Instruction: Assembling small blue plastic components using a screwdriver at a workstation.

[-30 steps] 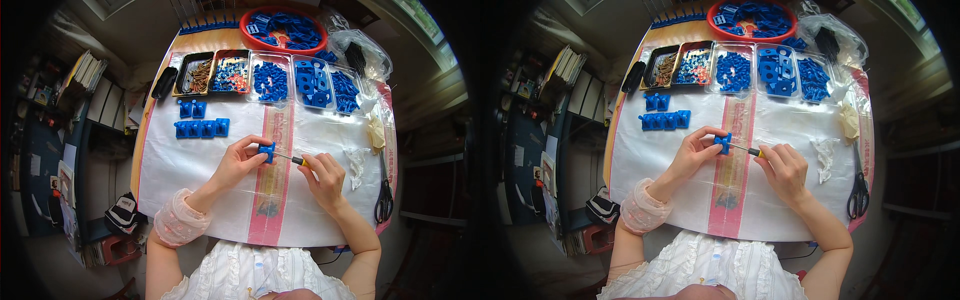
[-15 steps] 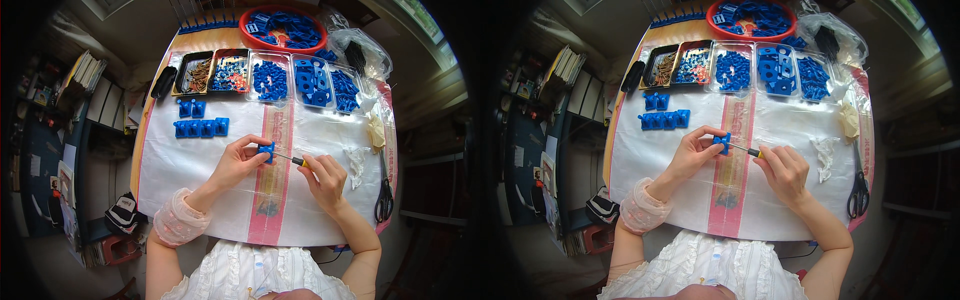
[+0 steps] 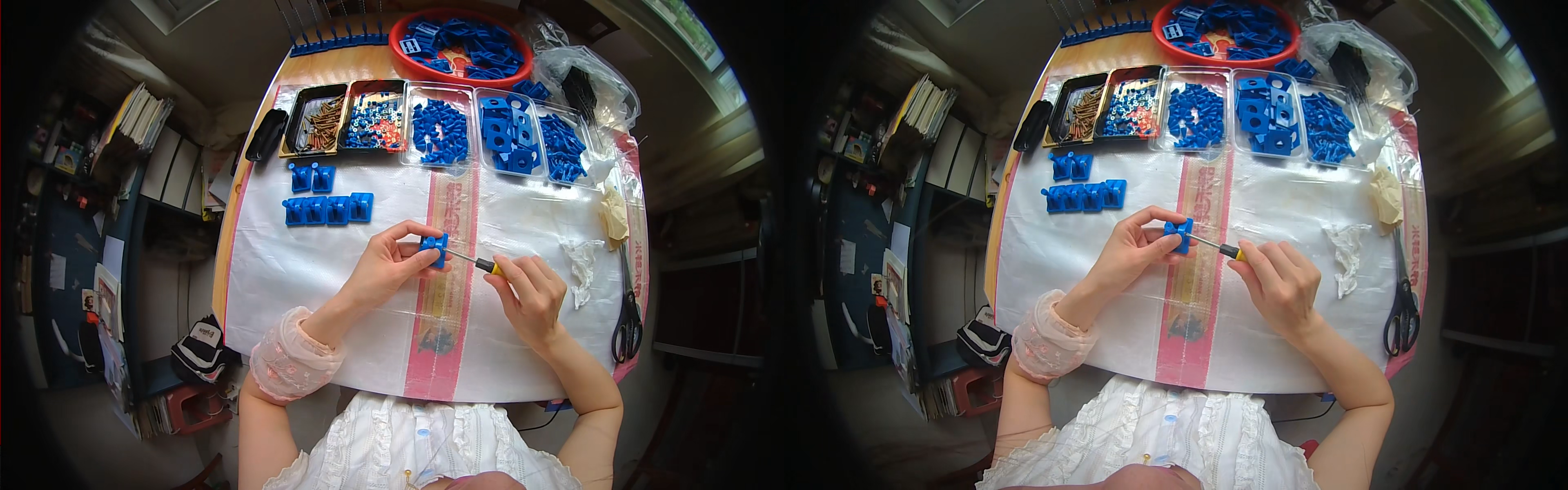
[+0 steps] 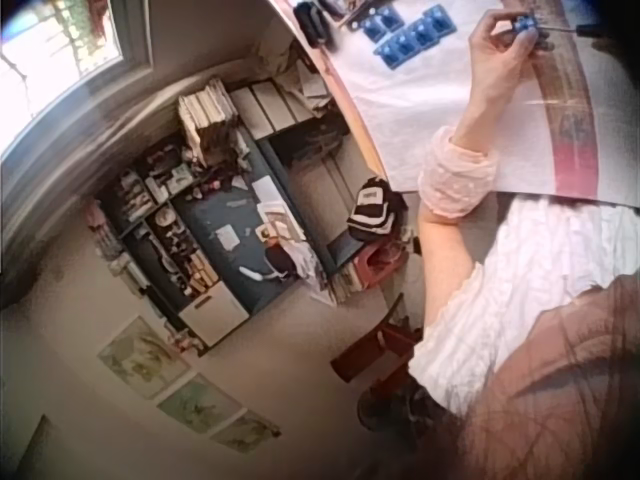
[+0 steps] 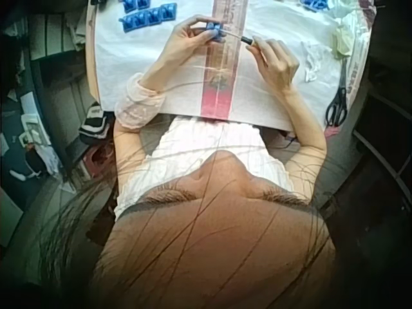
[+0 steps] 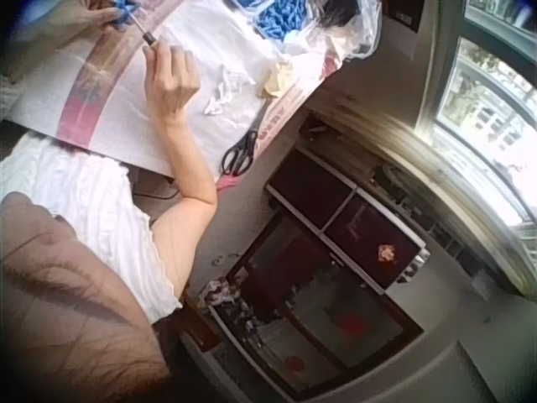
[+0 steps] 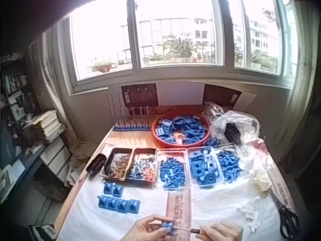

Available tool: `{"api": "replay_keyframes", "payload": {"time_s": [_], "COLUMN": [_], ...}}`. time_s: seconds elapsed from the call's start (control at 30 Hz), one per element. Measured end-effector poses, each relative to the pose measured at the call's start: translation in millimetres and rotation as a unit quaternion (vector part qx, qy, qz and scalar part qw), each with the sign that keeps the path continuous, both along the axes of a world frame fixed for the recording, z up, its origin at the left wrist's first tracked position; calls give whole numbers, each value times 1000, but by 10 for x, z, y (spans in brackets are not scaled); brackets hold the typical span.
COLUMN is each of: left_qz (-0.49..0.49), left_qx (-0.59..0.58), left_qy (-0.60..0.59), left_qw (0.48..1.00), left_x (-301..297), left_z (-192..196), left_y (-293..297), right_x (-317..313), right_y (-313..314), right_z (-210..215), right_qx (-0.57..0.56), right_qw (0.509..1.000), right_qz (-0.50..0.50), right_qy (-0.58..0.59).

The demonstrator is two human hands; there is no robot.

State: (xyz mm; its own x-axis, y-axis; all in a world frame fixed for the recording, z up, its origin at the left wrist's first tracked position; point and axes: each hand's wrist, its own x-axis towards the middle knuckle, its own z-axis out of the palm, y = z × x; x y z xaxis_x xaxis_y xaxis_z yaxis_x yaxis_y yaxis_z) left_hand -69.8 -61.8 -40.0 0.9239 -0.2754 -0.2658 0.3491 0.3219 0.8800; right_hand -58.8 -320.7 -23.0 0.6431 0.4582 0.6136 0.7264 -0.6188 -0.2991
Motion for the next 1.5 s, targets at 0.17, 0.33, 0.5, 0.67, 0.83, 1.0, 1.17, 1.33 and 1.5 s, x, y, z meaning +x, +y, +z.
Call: {"api": "replay_keyframes", "payload": {"time_s": [0.17, 0.33, 0.5, 0.67, 0.83, 1.0, 1.17, 1.33, 1.5], "left_qz": [2, 7, -14, -22, -30, -17, -13, -21, -27], "left_qx": [-25, -12, -6, -1, 0, 12, 52, 111, 97], "left_qy": [16, 22, 31, 30, 33, -6, -65, -98, -96], "left_qw": [1000, 1000, 999, 999, 999, 1000, 996, 989, 990], "left_x": [0, -6, 2, 5, 1, -24, -50, -59, -53], "left_z": [-73, -66, -17, 7, 4, -3, -31, 18, 17], "left_y": [12, -2, 29, 33, 47, -16, -49, -43, -22], "right_x": [33, 49, 46, 59, 51, 42, 55, 60, 109], "right_y": [2, -7, -18, -33, -20, -30, -26, -25, -52], "right_z": [-56, -1, -6, -16, 16, -49, -115, -119, -152], "right_qx": [38, 4, 2, 3, 12, 56, 84, 120, 102], "right_qw": [998, 1000, 999, 998, 999, 992, 975, 966, 974], "right_qz": [7, 19, 35, 49, 51, 33, 30, 32, 34], "right_qy": [44, -5, -28, -33, -8, 109, 203, 226, 202]}}
